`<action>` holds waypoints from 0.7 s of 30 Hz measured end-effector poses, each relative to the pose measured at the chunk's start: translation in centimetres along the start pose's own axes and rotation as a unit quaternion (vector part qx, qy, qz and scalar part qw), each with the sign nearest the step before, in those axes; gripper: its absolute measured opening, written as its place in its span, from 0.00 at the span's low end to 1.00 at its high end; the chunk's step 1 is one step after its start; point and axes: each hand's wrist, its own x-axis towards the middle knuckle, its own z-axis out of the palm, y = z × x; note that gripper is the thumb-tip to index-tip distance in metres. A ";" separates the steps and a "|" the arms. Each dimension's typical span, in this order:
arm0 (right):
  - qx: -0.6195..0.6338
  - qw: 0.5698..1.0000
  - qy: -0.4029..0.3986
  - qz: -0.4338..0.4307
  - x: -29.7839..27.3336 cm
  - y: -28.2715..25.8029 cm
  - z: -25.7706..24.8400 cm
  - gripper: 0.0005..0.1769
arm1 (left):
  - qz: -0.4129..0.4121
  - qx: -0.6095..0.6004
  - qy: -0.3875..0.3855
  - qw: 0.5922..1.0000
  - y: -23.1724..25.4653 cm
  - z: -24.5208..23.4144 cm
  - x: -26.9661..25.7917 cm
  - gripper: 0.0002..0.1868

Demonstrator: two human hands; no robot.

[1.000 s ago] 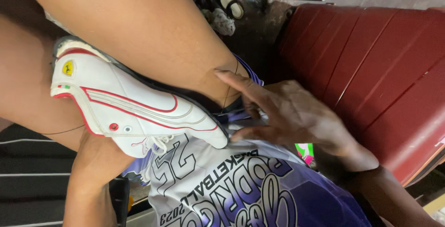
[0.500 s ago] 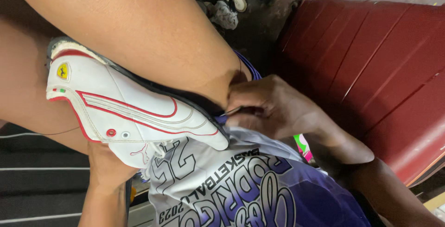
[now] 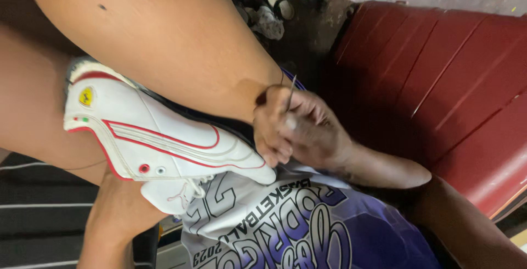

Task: The person is sewing the sole of a white and red sneaker using a needle and black thread. They repeatedly push the needle through the shoe's sole and pull the thread to secure the stitching.

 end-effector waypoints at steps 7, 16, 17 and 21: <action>-0.218 0.976 0.018 -0.002 2.4 1.2 1.2 0.18 | -0.002 -0.050 0.037 0.998 -1.6 1.7 -0.1 0.25; -0.139 0.988 0.062 0.006 2.4 1.3 0.8 0.16 | 0.002 -0.233 0.017 0.972 -1.5 -0.5 1.1 0.28; -0.130 0.990 0.057 -0.004 2.3 1.5 0.8 0.17 | 0.045 -0.263 -0.008 0.964 -1.6 -1.7 1.1 0.28; -0.118 0.992 0.027 -0.044 1.5 1.6 1.1 0.19 | 0.031 -0.440 0.033 0.897 1.3 -3.0 -1.4 0.35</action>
